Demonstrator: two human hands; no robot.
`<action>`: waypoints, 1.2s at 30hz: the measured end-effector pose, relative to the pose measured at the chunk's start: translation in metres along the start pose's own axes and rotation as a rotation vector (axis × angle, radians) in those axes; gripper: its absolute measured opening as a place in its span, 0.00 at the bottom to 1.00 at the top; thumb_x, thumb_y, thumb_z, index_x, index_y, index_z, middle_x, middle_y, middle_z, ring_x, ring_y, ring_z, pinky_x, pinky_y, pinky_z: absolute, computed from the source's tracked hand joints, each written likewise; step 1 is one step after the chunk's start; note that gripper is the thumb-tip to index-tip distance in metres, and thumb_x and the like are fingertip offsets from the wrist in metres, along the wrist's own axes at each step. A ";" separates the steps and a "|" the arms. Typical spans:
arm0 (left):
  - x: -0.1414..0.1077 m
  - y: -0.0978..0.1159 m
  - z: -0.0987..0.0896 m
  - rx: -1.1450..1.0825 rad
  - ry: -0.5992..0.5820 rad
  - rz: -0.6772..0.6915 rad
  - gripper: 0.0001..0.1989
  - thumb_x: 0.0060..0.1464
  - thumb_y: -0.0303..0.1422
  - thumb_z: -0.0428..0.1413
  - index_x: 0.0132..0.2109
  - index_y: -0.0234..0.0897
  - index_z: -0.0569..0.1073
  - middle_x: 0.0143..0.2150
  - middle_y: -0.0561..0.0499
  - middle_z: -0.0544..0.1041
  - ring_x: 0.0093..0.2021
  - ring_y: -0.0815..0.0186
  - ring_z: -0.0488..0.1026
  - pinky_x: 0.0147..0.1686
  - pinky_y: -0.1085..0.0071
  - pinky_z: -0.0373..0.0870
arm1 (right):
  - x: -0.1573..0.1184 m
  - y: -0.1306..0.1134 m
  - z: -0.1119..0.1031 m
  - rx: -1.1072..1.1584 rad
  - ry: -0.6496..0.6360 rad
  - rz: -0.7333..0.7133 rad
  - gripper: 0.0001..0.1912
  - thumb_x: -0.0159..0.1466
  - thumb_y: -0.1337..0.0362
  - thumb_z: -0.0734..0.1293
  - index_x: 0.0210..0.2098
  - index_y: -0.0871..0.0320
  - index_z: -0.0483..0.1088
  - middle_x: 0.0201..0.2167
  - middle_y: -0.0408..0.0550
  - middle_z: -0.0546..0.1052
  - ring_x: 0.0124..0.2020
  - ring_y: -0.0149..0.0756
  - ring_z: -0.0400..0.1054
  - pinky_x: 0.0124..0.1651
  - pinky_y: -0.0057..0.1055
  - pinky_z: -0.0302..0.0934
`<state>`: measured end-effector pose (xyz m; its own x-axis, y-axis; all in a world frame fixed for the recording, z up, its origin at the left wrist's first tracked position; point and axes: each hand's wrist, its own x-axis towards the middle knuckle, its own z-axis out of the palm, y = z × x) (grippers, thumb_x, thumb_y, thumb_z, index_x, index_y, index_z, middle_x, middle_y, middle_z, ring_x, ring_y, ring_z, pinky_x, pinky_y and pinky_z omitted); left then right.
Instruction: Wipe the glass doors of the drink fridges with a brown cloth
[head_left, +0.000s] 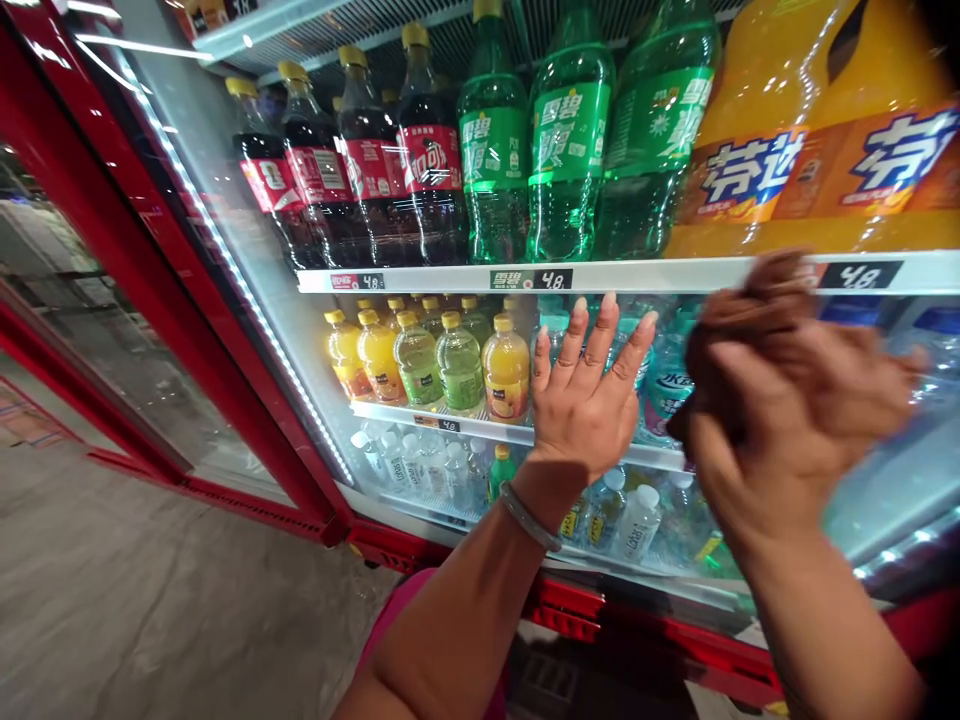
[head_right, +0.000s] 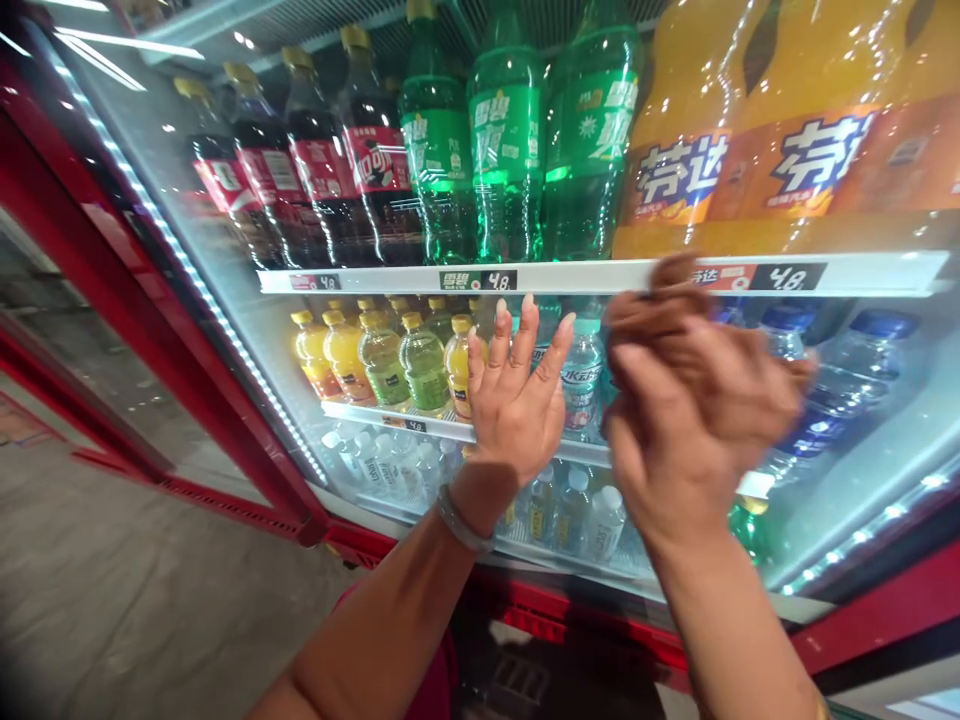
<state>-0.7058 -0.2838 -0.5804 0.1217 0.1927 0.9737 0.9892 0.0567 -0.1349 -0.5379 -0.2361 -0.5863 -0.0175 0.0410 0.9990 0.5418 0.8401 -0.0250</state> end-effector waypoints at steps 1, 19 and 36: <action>-0.001 0.000 0.001 -0.009 0.021 -0.006 0.31 0.64 0.31 0.48 0.73 0.39 0.62 0.76 0.47 0.62 0.80 0.59 0.40 0.78 0.49 0.42 | -0.001 -0.012 0.005 0.003 -0.032 -0.079 0.31 0.58 0.65 0.76 0.60 0.39 0.74 0.66 0.44 0.71 0.69 0.57 0.59 0.73 0.66 0.43; -0.003 -0.004 -0.003 -0.052 -0.018 0.005 0.31 0.64 0.28 0.46 0.73 0.38 0.60 0.77 0.48 0.60 0.80 0.60 0.40 0.79 0.50 0.40 | 0.002 -0.033 0.011 0.034 -0.096 -0.180 0.23 0.61 0.67 0.74 0.55 0.46 0.75 0.58 0.51 0.76 0.63 0.55 0.67 0.67 0.59 0.59; -0.026 -0.047 -0.033 0.010 -0.221 0.035 0.25 0.64 0.27 0.48 0.66 0.36 0.70 0.76 0.48 0.61 0.80 0.61 0.40 0.78 0.45 0.35 | -0.012 -0.064 0.041 0.088 -0.058 -0.245 0.18 0.58 0.65 0.75 0.49 0.50 0.77 0.51 0.52 0.78 0.59 0.54 0.68 0.60 0.53 0.63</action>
<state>-0.7530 -0.3240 -0.5934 0.1338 0.4048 0.9046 0.9838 0.0556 -0.1704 -0.6072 -0.2681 -0.5983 -0.1891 -0.1408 0.9718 0.4406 0.8723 0.2121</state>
